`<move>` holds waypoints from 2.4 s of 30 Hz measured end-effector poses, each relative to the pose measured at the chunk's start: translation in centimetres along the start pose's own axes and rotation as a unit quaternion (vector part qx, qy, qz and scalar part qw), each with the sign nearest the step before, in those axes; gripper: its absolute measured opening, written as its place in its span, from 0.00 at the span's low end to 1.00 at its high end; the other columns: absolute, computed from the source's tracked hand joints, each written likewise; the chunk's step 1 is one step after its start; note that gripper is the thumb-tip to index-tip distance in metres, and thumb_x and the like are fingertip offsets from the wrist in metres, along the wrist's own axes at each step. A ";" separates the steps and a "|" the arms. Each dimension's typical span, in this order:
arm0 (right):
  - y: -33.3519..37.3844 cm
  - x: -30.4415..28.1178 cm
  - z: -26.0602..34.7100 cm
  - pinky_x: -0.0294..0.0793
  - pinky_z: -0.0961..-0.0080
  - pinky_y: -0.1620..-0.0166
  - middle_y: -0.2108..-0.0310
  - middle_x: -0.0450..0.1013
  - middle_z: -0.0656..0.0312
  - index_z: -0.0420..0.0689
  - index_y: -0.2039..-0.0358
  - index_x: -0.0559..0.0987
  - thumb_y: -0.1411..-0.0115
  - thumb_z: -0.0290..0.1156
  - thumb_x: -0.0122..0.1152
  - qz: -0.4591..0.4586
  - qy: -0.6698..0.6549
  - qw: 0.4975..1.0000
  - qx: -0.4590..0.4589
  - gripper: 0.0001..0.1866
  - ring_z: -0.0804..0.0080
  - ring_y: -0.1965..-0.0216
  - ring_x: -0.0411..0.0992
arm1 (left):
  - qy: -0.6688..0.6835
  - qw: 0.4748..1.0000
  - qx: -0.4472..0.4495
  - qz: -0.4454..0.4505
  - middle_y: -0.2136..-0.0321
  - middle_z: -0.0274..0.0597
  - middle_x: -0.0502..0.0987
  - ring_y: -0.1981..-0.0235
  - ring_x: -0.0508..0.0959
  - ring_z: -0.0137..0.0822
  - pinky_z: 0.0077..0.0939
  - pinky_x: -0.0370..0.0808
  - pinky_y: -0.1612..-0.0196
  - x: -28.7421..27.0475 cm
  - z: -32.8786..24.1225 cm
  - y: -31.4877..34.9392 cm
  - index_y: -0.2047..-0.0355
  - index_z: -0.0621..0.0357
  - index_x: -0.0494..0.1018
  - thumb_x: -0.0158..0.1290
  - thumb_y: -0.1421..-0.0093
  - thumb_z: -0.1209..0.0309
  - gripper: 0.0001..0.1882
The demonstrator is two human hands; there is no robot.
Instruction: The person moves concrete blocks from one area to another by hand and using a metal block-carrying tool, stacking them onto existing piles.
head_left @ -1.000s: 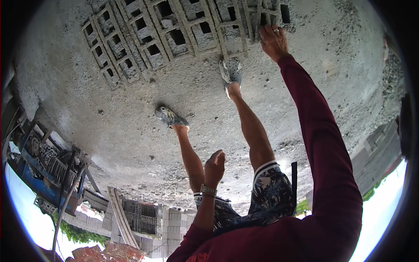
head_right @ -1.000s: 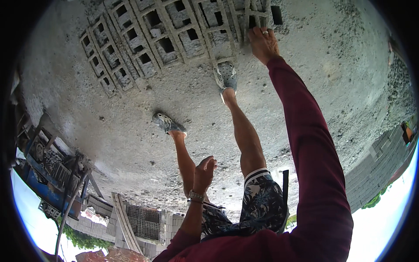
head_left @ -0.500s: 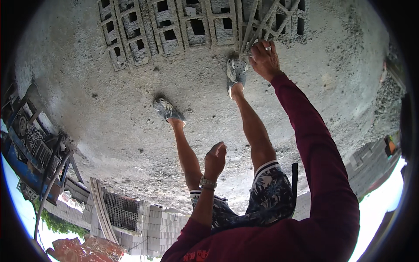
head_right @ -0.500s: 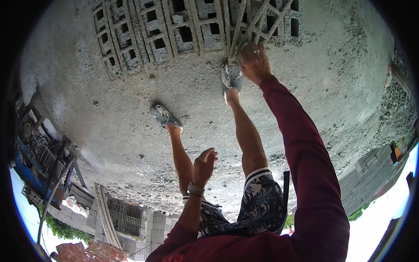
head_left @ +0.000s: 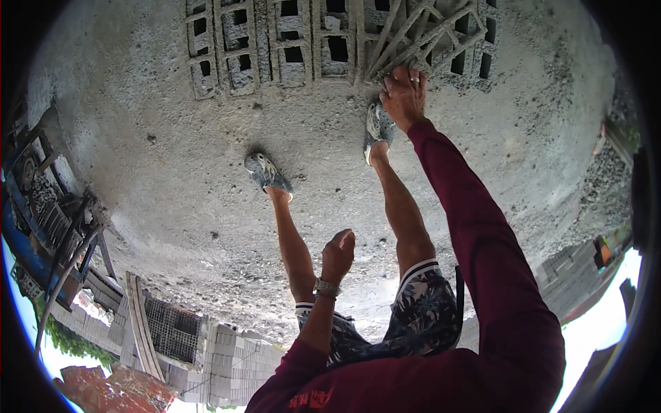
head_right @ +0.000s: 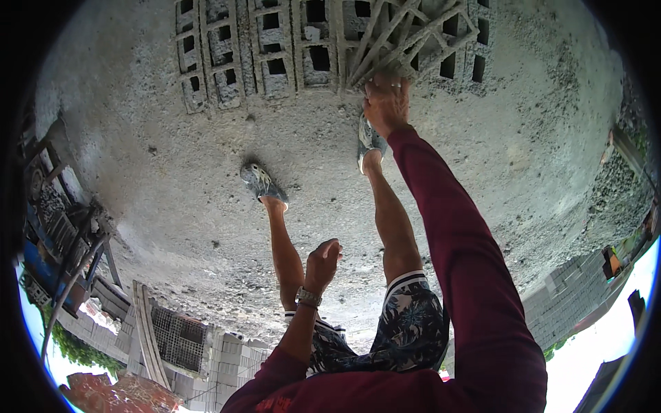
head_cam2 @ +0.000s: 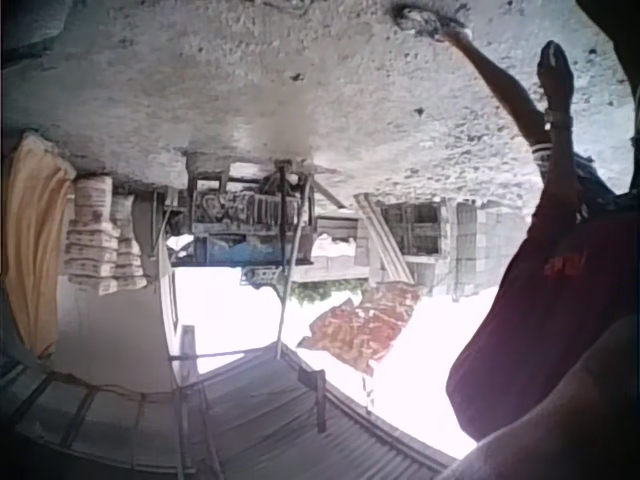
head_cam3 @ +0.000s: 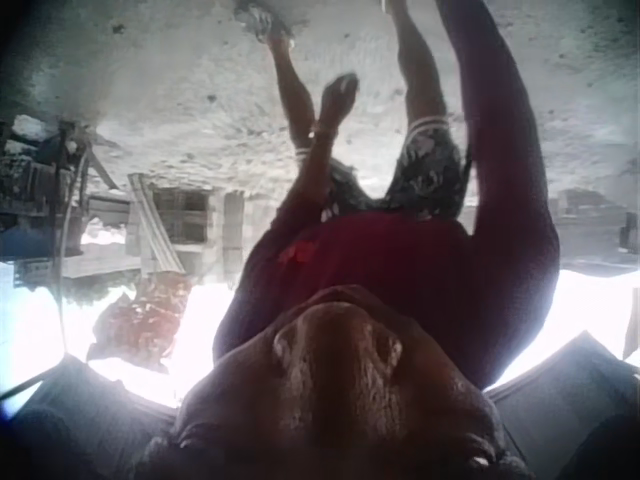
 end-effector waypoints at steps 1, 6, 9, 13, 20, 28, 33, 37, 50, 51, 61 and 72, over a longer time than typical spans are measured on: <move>0.0 0.6 0.1 0.54 0.56 0.43 0.60 0.66 0.62 0.45 0.70 0.78 0.55 0.33 0.65 -0.011 0.001 1.000 0.024 0.11 0.58 0.49 0.61 | 0.001 1.000 0.003 -0.001 0.68 0.53 0.81 0.65 0.83 0.43 0.32 0.77 0.61 0.3 0.2 -0.1 0.53 0.65 0.75 0.50 0.35 0.60 0.20; -0.5 1.0 0.5 0.57 0.55 0.46 0.58 0.64 0.59 0.44 0.71 0.79 0.54 0.36 0.65 0.008 0.034 0.998 0.057 0.12 0.55 0.50 0.60 | 0.023 0.997 -0.042 0.056 0.59 0.51 0.80 0.60 0.81 0.39 0.30 0.77 0.58 -0.5 -1.6 -0.4 0.47 0.69 0.70 0.49 0.34 0.55 0.27; -0.7 -2.1 0.1 0.58 0.54 0.48 0.59 0.64 0.56 0.42 0.72 0.78 0.55 0.36 0.65 0.007 0.036 0.999 0.030 0.12 0.54 0.51 0.60 | 0.100 0.993 -0.046 0.054 0.58 0.52 0.80 0.59 0.81 0.39 0.31 0.76 0.58 -0.7 -4.9 -0.6 0.46 0.68 0.70 0.49 0.34 0.54 0.28; 0.4 -13.2 3.8 0.61 0.58 0.52 0.64 0.66 0.56 0.41 0.73 0.77 0.58 0.31 0.65 -0.019 -0.069 0.997 0.009 0.11 0.55 0.57 0.63 | 0.205 0.976 0.057 0.045 0.56 0.51 0.79 0.53 0.79 0.40 0.30 0.75 0.51 -2.0 -13.3 1.1 0.46 0.65 0.70 0.49 0.33 0.57 0.24; 6.0 -32.8 16.3 0.64 0.66 0.60 0.70 0.67 0.58 0.42 0.66 0.78 0.52 0.24 0.65 0.115 -0.340 0.919 0.166 0.11 0.63 0.64 0.66 | 0.272 0.894 0.355 0.027 0.54 0.52 0.76 0.44 0.69 0.48 0.39 0.64 0.42 -5.1 -25.8 6.5 0.49 0.64 0.72 0.49 0.34 0.56 0.23; 13.1 -20.9 24.1 0.67 0.63 0.59 0.62 0.69 0.52 0.36 0.56 0.73 0.45 0.34 0.63 0.247 -0.314 0.916 0.032 0.19 0.57 0.61 0.69 | 0.265 0.956 0.128 -0.009 0.56 0.49 0.76 0.53 0.74 0.45 0.38 0.68 0.48 -9.6 -14.5 5.8 0.51 0.67 0.72 0.37 0.31 0.49 0.30; 13.0 -19.6 27.3 0.67 0.57 0.57 0.64 0.72 0.51 0.39 0.59 0.73 0.45 0.40 0.64 0.299 -0.273 0.914 -0.034 0.20 0.55 0.58 0.70 | 0.552 0.827 0.050 0.093 0.56 0.52 0.78 0.54 0.77 0.39 0.32 0.71 0.49 -12.5 -9.6 2.8 0.49 0.69 0.70 0.42 0.35 0.45 0.35; 8.7 -12.2 19.6 0.74 0.64 0.54 0.70 0.76 0.52 0.42 0.59 0.79 0.44 0.41 0.66 0.278 -0.324 0.902 0.059 0.19 0.55 0.66 0.77 | 0.474 0.880 -0.009 0.020 0.67 0.47 0.81 0.62 0.79 0.36 0.27 0.70 0.58 -13.1 -3.1 0.5 0.56 0.68 0.74 0.51 0.39 0.48 0.30; -5.6 3.7 13.5 0.61 0.55 0.47 0.65 0.70 0.60 0.48 0.59 0.75 0.54 0.29 0.65 0.093 0.106 0.976 -0.168 0.19 0.54 0.54 0.69 | 0.389 0.916 -0.069 0.064 0.71 0.40 0.80 0.69 0.72 0.26 0.23 0.68 0.65 -11.3 0.6 1.5 0.59 0.64 0.75 0.57 0.44 0.50 0.27; -5.0 3.3 14.7 0.61 0.55 0.47 0.65 0.70 0.60 0.48 0.59 0.75 0.54 0.30 0.65 0.088 0.072 0.978 -0.176 0.19 0.54 0.53 0.68 | 0.380 0.920 -0.066 0.072 0.71 0.39 0.80 0.69 0.72 0.26 0.23 0.68 0.65 -11.4 0.7 1.6 0.59 0.64 0.75 0.57 0.44 0.50 0.26; -6.5 5.7 20.7 0.61 0.58 0.47 0.61 0.70 0.60 0.45 0.70 0.82 0.51 0.37 0.66 0.082 0.153 0.973 -0.152 0.11 0.58 0.52 0.68 | 0.339 0.929 -0.051 0.140 0.72 0.33 0.77 0.68 0.73 0.24 0.20 0.69 0.65 -12.0 2.0 1.0 0.62 0.63 0.75 0.61 0.43 0.58 0.19; -8.8 8.9 30.7 0.57 0.51 0.43 0.54 0.65 0.55 0.42 0.61 0.76 0.44 0.36 0.62 0.107 0.063 0.990 -0.065 0.14 0.51 0.51 0.68 | 0.373 0.924 -0.021 0.080 0.77 0.33 0.73 0.73 0.71 0.25 0.22 0.69 0.70 -14.6 1.6 -0.3 0.70 0.64 0.75 0.67 0.49 0.62 0.18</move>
Point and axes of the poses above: each hand's wrist, its own y-axis away from the middle knuckle, its own x-axis out of the palm, z = x × y, the point moved 1 cm from there along -y, towards the middle knuckle
